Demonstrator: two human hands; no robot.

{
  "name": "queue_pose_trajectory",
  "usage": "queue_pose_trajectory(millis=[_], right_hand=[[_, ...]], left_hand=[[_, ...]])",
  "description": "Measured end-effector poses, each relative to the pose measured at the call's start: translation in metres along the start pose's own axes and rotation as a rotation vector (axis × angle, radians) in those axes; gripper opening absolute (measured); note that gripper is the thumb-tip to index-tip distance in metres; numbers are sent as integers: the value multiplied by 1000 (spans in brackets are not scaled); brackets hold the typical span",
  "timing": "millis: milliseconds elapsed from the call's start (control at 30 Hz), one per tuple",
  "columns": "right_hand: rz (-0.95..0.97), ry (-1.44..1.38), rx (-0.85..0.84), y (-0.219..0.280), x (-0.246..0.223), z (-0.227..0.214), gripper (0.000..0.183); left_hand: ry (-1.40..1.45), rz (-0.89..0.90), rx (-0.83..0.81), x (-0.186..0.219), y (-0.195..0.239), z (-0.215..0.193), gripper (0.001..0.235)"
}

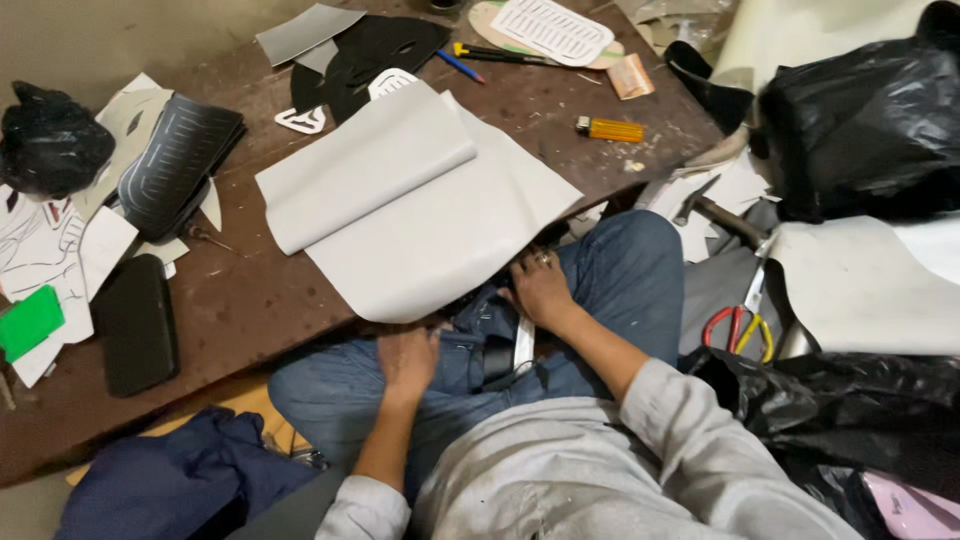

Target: The person sits cross-legged and uses a thin pointed tool to trace lines on a white paper mask template placed on a sheet of white material. They handle the template and the sheet, then lift the template to reveal the traced pattern.

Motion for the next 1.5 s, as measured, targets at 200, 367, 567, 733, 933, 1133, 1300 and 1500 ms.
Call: queue_pose_trajectory(millis=[200,367,567,733,933,1133,1300,1500], right_hand=[[34,231,-168,2,9,11,44],[-27,253,-118,11,11,11,41],[-41,260,-119,16,10,8,40],[-89,229,-99,23,11,10,41],[-147,196,-64,28,8,5,41],[-399,-21,-38,53,0,14,47],[-605,-195,-184,65,-10,19,48],[-631,-535,-518,67,-18,31,33]], left_hand=[[-311,-267,-894,-24,19,63,65],[-411,-272,-807,-19,24,68,64],[-425,-250,-741,-10,24,53,64],[-411,-283,-743,0,24,40,60],[-412,-248,-685,3,22,36,58],[-411,-198,-501,4,36,42,48],[-410,-194,-491,8,46,49,50],[-195,181,-156,40,69,53,34]])
Point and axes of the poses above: each hand's wrist, its own y-axis away from the middle knuckle, its own z-axis out of the palm, x = y × z, the point moved 3 cm from there along -y, towards the middle knuckle, and after that the axes turned 6 degrees about z, right-handed, at the moved point
